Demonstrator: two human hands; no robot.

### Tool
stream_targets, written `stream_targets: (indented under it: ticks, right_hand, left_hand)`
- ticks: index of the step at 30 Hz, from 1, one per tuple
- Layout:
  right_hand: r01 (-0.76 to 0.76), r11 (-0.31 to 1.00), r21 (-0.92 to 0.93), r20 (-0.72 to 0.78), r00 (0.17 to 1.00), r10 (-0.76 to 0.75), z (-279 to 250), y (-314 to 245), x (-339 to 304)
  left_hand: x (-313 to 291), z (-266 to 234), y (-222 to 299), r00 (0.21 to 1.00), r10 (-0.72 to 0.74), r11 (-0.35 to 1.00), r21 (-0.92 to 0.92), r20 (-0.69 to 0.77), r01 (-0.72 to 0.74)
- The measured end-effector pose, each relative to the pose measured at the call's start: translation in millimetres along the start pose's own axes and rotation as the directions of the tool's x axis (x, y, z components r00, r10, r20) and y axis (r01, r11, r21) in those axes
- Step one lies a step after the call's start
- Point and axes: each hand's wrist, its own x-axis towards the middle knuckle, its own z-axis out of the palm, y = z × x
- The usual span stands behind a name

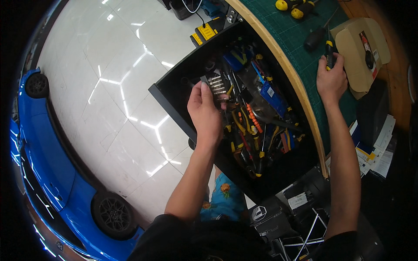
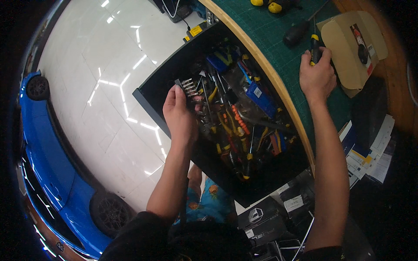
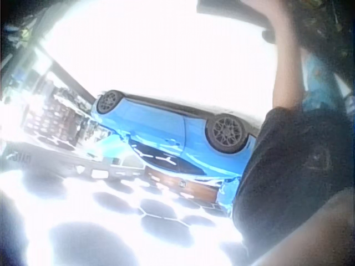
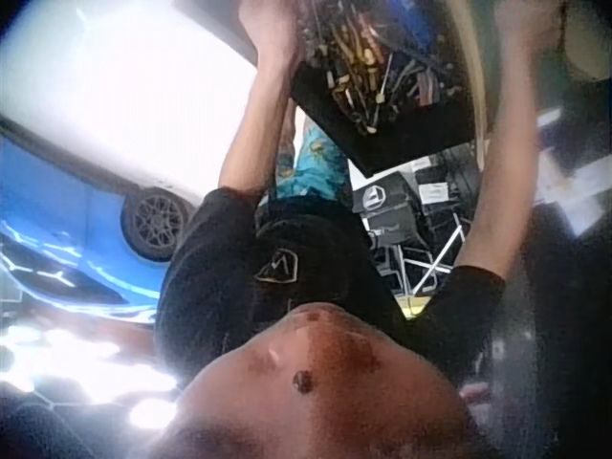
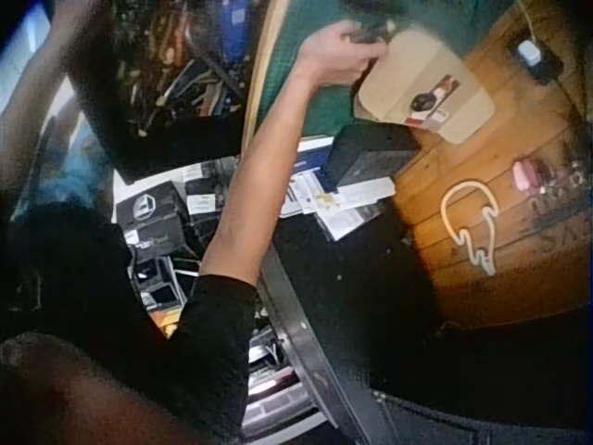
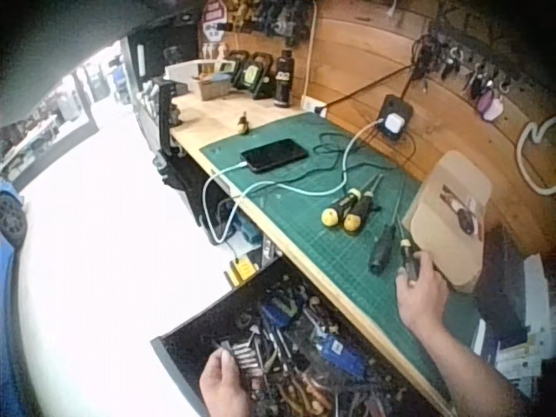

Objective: The person uses a screwdriver to pry and adjust the interior door trim of a blue car, then retrieves additional tools from a drawer and returns to the vehicle.

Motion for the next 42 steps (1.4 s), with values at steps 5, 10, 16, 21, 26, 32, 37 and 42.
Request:
stream_targets:
  ticks: [5,10,16,21,26,32,37,42]
  right_hand:
    - [0.024,0.999,-0.025,-0.032,0.999,-0.025,4,2,2]
    - [0.026,1.0,-0.008,-0.019,0.999,-0.026,3,1,0]
    - [0.034,0.999,-0.035,-0.04,0.999,-0.035,5,2,1]
    - [0.016,0.999,-0.032,-0.024,1.0,-0.017,5,3,-1]
    - [0.015,0.999,-0.03,-0.03,0.999,-0.016,5,8,0]
    - [0.018,1.0,-0.015,-0.048,0.999,-0.019,11,7,3]
    - [0.097,0.995,0.001,-0.114,0.989,-0.096,18,23,6]
    - [0.049,0.998,0.051,-0.154,0.987,-0.041,11,7,-1]
  left_hand:
    - [-6,-1,2,0.999,-0.02,0.998,-0.053,0.037,0.022]
    - [-10,-3,9,0.99,-0.136,0.978,-0.154,0.039,0.14]
    - [-14,-14,10,0.968,-0.196,0.932,-0.275,0.159,0.234]
    - [-14,-15,7,0.968,-0.215,0.938,-0.249,0.128,0.241]
    - [11,-15,-36,0.939,-0.291,0.95,0.057,-0.185,0.306]
    - [40,-38,-78,0.913,-0.384,0.92,0.022,-0.139,0.391]
    - [37,-25,-36,0.931,-0.363,0.643,0.732,0.032,0.225]
    - [42,-39,-1,0.796,-0.472,-0.062,0.886,0.38,-0.46]
